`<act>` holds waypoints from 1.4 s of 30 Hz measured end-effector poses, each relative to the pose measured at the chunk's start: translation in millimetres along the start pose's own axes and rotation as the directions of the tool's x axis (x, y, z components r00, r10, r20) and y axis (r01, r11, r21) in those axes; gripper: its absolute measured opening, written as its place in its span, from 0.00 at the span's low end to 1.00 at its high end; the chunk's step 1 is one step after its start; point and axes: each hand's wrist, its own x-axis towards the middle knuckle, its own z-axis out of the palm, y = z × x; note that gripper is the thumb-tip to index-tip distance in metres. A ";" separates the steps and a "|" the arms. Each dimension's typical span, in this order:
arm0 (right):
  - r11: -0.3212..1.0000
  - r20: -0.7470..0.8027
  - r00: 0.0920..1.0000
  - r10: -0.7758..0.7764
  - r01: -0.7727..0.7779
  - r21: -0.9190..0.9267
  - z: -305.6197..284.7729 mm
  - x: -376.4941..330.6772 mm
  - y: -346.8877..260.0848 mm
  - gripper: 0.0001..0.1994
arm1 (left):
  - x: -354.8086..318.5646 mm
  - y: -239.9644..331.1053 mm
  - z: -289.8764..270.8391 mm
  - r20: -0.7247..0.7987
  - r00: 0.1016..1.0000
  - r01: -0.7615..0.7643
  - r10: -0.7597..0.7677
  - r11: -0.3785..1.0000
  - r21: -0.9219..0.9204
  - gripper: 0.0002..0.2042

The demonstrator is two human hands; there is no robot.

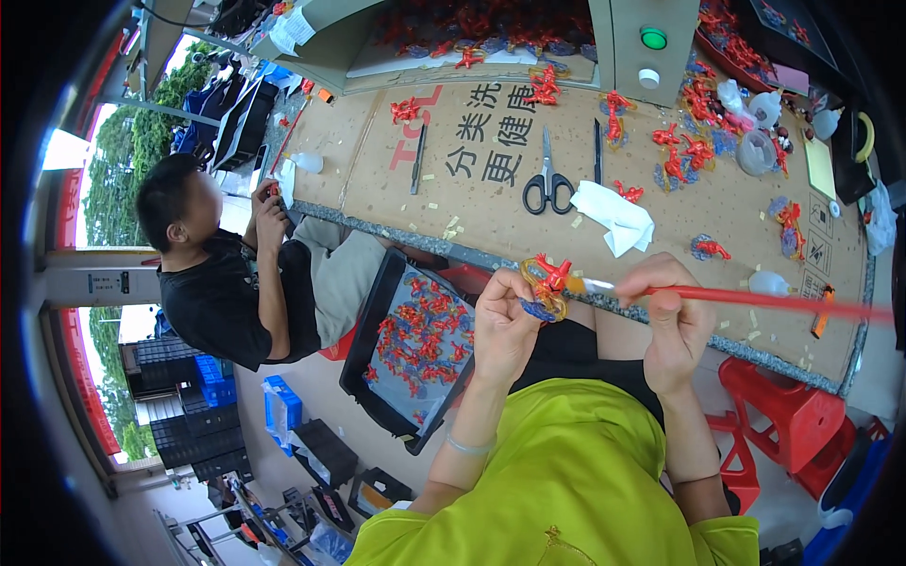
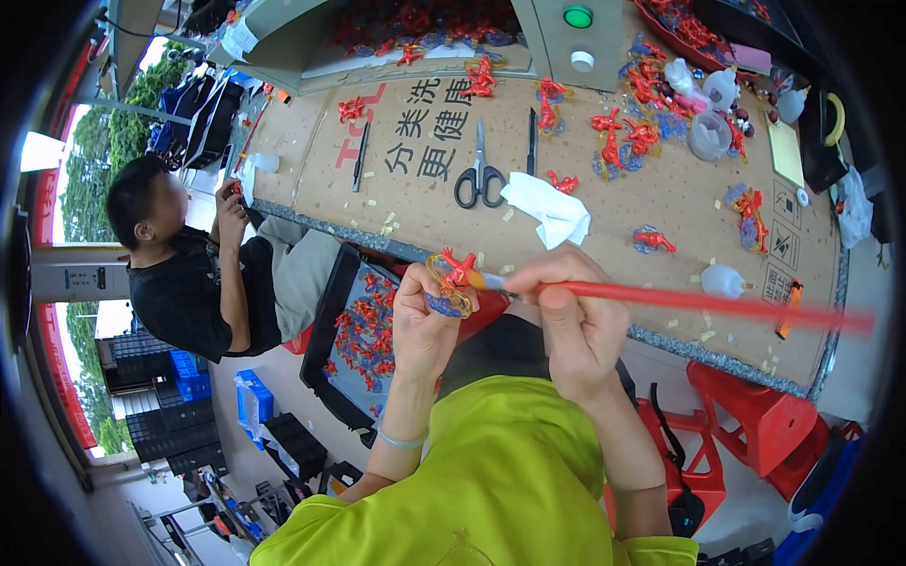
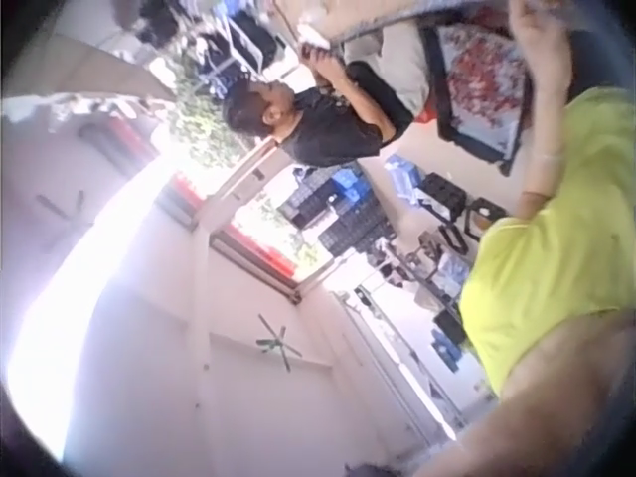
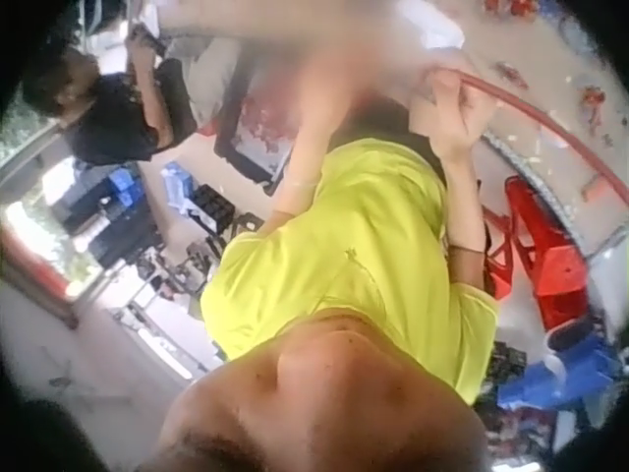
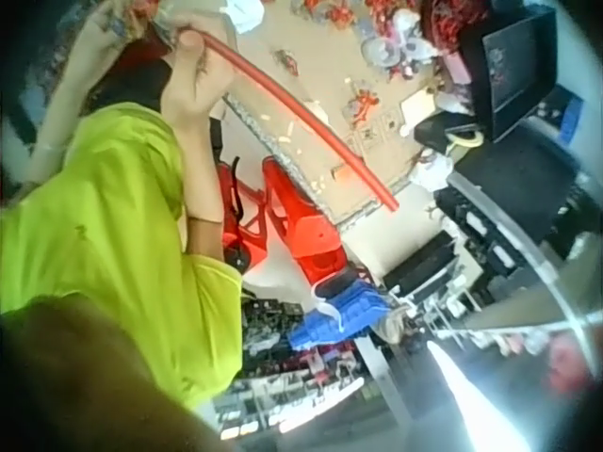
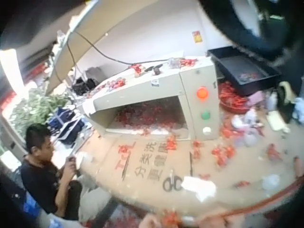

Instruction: The person assembles small red and gold plastic toy parts by hand, applying glue from a bottle to join the components.

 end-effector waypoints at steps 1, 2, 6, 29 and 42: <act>1.000 -0.001 1.000 -0.003 0.003 0.005 5.4 0.0 0.1 0.21 | 0.0 -0.6 0.3 0.000 1.000 0.004 -0.004 1.000 0.006 0.09; 1.000 -0.002 1.000 -0.006 0.006 0.010 7.9 0.0 0.4 0.21 | 0.2 -1.2 1.1 -0.016 1.000 -0.010 0.011 1.000 0.024 0.09; 0.997 0.169 0.986 -0.010 0.022 -0.070 -14.0 -1.8 0.9 0.20 | -0.6 4.9 1.0 -0.004 1.000 -0.027 0.027 1.000 -0.002 0.09; 0.599 -0.174 0.911 0.373 -0.380 -0.705 -43.6 3.9 18.4 0.16 | 84.7 92.2 -62.5 0.299 0.905 -0.309 0.304 -0.013 0.951 0.18; 0.325 -0.032 0.942 0.333 -0.147 -0.934 -43.2 26.0 35.7 0.07 | 398.2 59.8 -39.9 0.536 0.766 -0.470 0.356 -0.259 0.844 0.14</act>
